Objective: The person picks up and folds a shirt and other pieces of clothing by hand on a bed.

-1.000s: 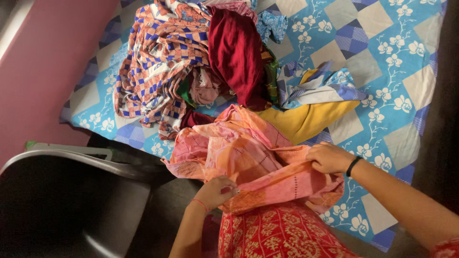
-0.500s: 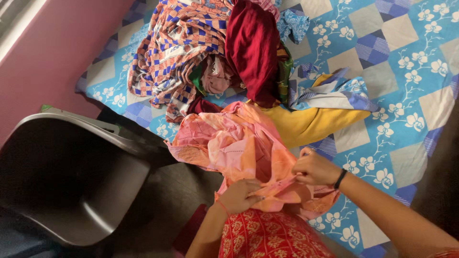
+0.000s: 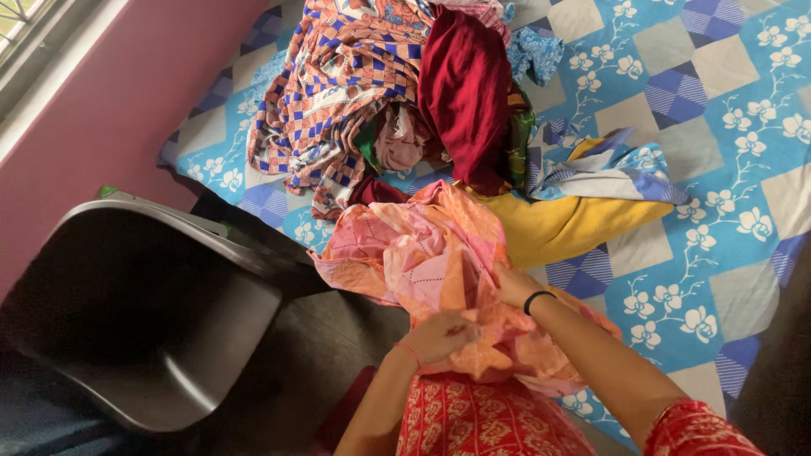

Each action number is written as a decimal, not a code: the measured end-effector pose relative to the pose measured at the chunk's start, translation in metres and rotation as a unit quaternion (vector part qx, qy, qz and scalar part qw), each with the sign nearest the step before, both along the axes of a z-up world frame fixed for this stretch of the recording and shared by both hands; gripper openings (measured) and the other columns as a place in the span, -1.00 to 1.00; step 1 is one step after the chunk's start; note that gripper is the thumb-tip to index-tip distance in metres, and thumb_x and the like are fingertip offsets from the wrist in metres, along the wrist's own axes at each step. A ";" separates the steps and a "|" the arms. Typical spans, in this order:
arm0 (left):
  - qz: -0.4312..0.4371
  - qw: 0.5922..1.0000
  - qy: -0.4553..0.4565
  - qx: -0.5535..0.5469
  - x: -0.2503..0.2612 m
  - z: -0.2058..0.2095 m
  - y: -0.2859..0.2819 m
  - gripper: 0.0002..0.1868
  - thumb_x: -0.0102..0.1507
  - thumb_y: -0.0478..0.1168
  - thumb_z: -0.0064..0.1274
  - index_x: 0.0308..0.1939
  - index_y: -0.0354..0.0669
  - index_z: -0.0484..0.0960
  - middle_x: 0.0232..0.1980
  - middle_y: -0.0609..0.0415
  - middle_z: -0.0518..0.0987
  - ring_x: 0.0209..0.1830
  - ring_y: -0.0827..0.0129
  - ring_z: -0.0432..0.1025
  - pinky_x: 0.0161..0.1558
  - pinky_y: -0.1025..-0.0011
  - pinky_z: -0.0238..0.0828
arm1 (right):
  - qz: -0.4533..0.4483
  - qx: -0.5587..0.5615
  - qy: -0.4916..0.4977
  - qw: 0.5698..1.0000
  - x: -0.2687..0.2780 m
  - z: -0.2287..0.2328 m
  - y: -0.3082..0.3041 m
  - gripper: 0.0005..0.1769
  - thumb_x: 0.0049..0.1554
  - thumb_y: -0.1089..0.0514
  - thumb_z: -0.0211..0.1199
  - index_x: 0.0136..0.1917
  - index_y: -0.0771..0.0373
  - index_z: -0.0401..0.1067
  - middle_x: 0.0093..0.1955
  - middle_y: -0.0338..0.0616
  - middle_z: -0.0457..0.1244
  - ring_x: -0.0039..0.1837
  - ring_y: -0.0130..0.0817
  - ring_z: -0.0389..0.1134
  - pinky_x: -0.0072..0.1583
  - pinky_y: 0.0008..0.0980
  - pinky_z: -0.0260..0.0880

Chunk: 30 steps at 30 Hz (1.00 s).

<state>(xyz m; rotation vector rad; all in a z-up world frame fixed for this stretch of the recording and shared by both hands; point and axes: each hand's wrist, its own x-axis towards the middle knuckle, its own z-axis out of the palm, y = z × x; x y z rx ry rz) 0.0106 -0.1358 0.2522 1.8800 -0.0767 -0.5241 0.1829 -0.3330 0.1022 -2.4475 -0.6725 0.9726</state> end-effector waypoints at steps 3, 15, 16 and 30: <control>0.095 0.988 0.054 0.114 0.012 -0.036 0.019 -0.53 0.42 0.08 0.00 -0.12 -0.35 0.64 -0.13 -0.13 0.55 -0.08 0.08 0.46 0.01 0.24 0.38 | -0.012 -0.003 -0.059 0.998 -0.001 -0.032 -0.002 -0.63 0.11 -0.01 0.22 0.15 0.16 0.46 0.08 0.16 0.42 0.14 0.08 0.45 0.17 -0.05 0.44; 0.292 0.906 0.239 -0.190 0.019 -0.132 0.017 -0.35 0.23 -0.43 -0.04 0.44 -0.11 0.57 -0.22 -0.18 0.55 -0.37 0.18 0.32 -0.35 0.31 0.19 | -0.071 0.039 0.072 0.994 -0.061 -0.014 -0.020 -0.24 -0.07 0.29 0.24 0.43 -0.04 0.39 0.15 0.18 0.24 0.10 0.08 0.36 0.06 -0.13 0.45; 0.285 0.918 0.198 -0.192 0.022 -0.123 0.020 -0.36 0.19 -0.45 -0.04 0.38 -0.10 0.55 0.02 0.05 0.51 -0.23 0.34 0.40 -0.25 0.41 0.34 | -0.119 0.072 0.049 0.989 -0.062 -0.018 -0.022 -0.35 -0.04 0.30 0.20 0.35 0.00 0.44 0.07 0.15 0.29 0.06 0.04 0.41 0.07 -0.15 0.44; 0.182 0.967 -0.153 0.093 0.062 -0.062 0.040 -0.66 0.17 -0.40 -0.01 -0.05 -0.04 0.72 0.13 -0.07 0.62 0.06 0.05 0.53 0.03 0.28 0.49 | -0.283 0.213 -0.218 0.909 -0.043 0.153 -0.050 -0.86 0.04 0.37 0.04 -0.30 0.33 0.40 -0.26 -0.04 0.32 -0.23 -0.11 0.38 -0.17 -0.23 0.34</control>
